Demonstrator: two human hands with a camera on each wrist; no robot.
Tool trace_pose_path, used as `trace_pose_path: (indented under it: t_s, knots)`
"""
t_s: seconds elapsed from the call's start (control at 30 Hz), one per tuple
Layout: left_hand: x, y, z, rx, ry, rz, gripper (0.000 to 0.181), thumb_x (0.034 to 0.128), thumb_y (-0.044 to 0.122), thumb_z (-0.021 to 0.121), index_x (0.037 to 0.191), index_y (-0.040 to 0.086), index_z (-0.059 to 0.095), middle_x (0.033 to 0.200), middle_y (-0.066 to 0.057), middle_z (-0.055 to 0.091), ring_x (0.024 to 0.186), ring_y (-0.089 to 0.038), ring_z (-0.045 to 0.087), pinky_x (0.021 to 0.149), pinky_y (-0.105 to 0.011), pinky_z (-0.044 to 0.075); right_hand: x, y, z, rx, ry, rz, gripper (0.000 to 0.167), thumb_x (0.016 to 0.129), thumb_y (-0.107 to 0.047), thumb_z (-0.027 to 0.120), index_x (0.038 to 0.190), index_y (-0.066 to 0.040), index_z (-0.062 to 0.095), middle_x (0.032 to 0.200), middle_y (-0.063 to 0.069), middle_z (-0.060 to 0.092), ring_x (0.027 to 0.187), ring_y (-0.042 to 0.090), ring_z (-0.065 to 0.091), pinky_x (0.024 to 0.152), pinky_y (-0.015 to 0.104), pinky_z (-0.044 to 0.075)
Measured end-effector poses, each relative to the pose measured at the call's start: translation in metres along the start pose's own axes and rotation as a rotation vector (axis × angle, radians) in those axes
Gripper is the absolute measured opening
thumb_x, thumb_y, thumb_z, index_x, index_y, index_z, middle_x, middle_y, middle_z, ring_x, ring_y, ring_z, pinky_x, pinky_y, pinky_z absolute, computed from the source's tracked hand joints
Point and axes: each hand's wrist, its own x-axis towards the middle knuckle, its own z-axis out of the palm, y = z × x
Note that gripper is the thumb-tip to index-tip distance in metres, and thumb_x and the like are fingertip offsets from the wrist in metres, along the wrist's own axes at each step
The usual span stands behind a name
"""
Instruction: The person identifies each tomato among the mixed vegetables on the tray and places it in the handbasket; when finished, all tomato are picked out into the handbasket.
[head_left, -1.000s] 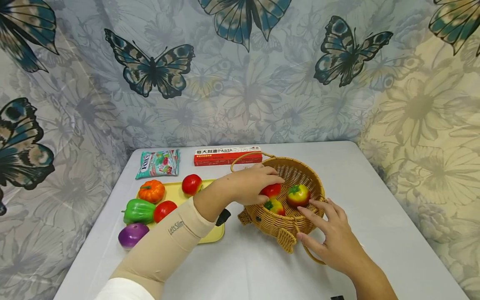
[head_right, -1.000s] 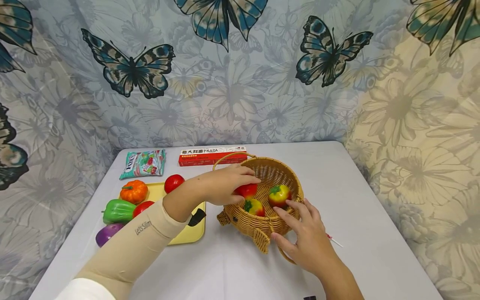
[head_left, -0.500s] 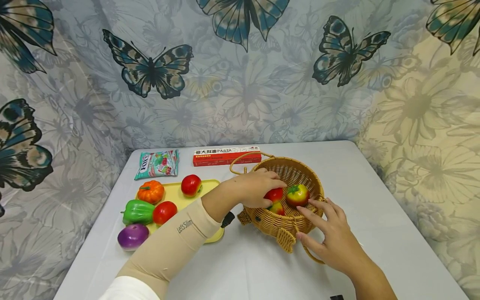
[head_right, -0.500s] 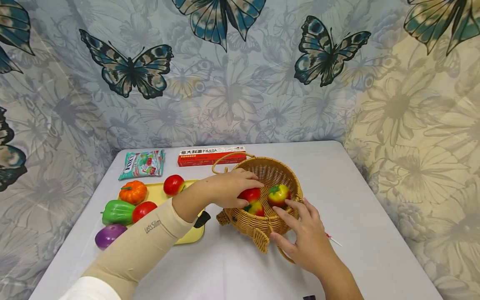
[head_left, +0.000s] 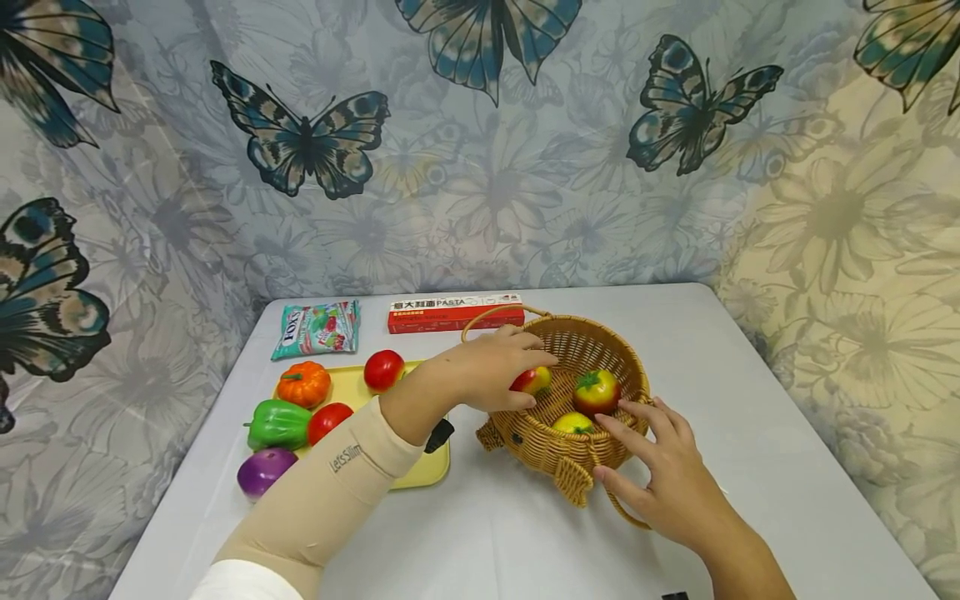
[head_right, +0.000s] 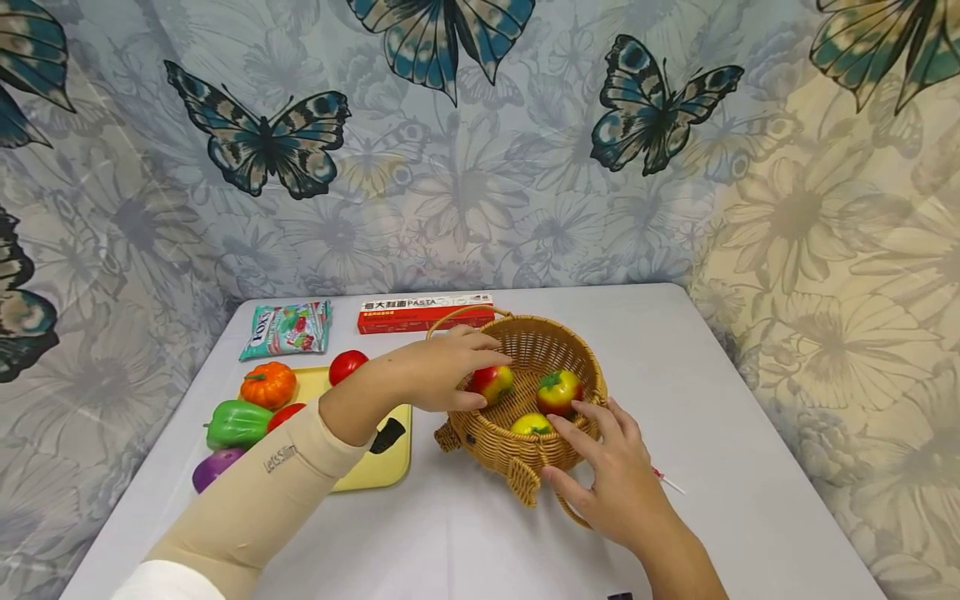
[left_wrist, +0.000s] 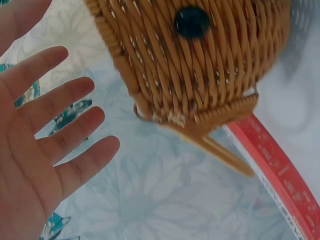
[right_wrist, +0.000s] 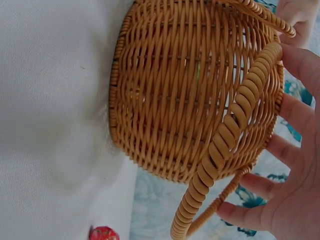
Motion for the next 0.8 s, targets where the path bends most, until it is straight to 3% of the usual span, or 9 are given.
trace_pose_path:
  t_s: [0.27, 0.53, 0.8]
  knots:
    - [-0.021, -0.023, 0.002, -0.043, 0.025, -0.064, 0.066, 0.0978, 0.047, 0.066, 0.157, 0.026, 0.044, 0.164, -0.004, 0.037, 0.153, -0.029, 0.027, 0.125, -0.050, 0.025, 0.000, 0.000, 0.000, 0.009, -0.004, 0.005, 0.063, 0.085, -0.040, 0.083, 0.142, -0.027, 0.062, 0.151, 0.012, 0.043, 0.142, 0.055, 0.025, 0.095, 0.083, 0.035]
    - [-0.036, -0.054, 0.014, -0.078, 0.054, -0.154, 0.065, 0.0954, 0.046, 0.070, 0.154, 0.029, 0.048, 0.158, -0.002, 0.043, 0.148, -0.029, 0.034, 0.121, -0.054, 0.031, 0.000, -0.001, 0.000, 0.012, 0.003, 0.006, 0.063, 0.084, -0.040, 0.084, 0.142, -0.027, 0.062, 0.151, 0.012, 0.043, 0.143, 0.055, 0.024, 0.093, 0.083, 0.035]
    - [-0.047, -0.079, 0.029, -0.100, 0.030, -0.244, 0.065, 0.0961, 0.044, 0.070, 0.154, 0.026, 0.047, 0.159, -0.004, 0.043, 0.149, -0.031, 0.034, 0.121, -0.054, 0.030, 0.000, -0.001, 0.001, 0.014, 0.012, -0.003, 0.063, 0.084, -0.039, 0.084, 0.142, -0.029, 0.061, 0.150, 0.011, 0.043, 0.143, 0.055, 0.025, 0.093, 0.083, 0.035]
